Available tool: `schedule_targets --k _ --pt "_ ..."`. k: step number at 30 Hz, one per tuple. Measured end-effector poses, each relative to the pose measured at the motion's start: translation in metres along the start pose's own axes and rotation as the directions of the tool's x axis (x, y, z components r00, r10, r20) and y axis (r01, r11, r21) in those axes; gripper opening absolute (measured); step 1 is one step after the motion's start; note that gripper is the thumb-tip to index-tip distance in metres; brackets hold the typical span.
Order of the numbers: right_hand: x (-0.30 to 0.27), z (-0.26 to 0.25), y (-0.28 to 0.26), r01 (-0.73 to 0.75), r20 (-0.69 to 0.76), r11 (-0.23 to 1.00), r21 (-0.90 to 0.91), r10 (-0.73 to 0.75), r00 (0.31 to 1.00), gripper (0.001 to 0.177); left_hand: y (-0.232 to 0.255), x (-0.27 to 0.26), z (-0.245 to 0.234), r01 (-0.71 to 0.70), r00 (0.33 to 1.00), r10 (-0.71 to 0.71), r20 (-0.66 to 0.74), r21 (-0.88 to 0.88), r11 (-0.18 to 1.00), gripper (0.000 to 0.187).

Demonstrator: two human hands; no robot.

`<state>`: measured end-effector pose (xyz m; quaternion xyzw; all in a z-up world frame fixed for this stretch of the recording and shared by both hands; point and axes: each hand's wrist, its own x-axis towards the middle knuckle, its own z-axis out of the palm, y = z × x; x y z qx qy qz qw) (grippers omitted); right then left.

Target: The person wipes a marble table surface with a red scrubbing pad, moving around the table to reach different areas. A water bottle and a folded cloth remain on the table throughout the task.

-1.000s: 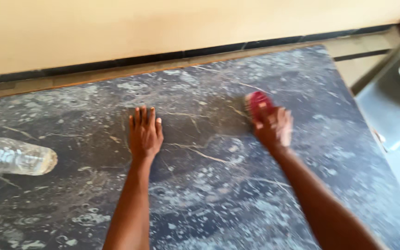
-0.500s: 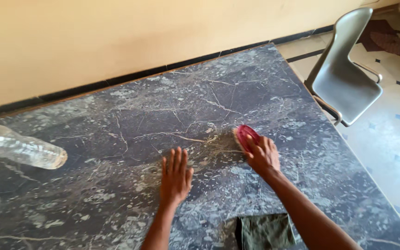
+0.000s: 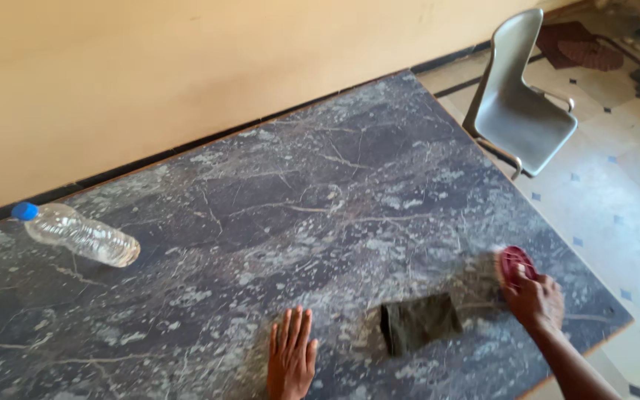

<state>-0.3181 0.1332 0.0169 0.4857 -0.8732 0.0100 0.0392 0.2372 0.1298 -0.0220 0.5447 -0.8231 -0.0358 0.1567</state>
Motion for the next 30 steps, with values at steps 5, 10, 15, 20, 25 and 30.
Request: schedule_targets --k 5,10,15,20,25,30 --pt "-0.072 0.000 0.026 -0.044 0.018 0.997 -0.067 0.045 0.999 0.066 0.006 -0.021 -0.017 0.035 0.995 -0.041 -0.093 -0.062 0.997 0.061" --pt "-0.148 0.003 0.013 0.005 -0.047 1.000 -0.019 -0.005 0.999 0.063 0.008 -0.020 -0.022 0.046 0.996 -0.049 -0.072 -0.052 0.998 0.061" --pt "-0.222 -0.007 -0.020 0.102 -0.150 0.987 0.125 -0.083 0.985 0.062 0.004 -0.021 -0.014 0.067 0.997 -0.070 -0.032 -0.063 0.996 0.060" --pt "-0.283 -0.037 -0.095 -0.133 0.151 0.781 0.611 0.050 0.987 0.025 0.002 -0.029 -0.004 0.051 0.996 -0.056 -0.065 -0.064 0.997 0.060" --pt "-0.314 -0.065 -0.182 0.514 -0.297 0.721 0.465 -0.420 0.858 0.052 0.002 -0.039 0.002 0.040 0.997 -0.044 -0.070 -0.053 0.998 0.059" --pt "-0.299 -0.071 -0.217 0.601 -0.246 0.648 0.467 -0.557 0.793 0.063 0.014 -0.089 -0.007 0.071 0.996 -0.075 -0.053 -0.081 0.994 0.058"
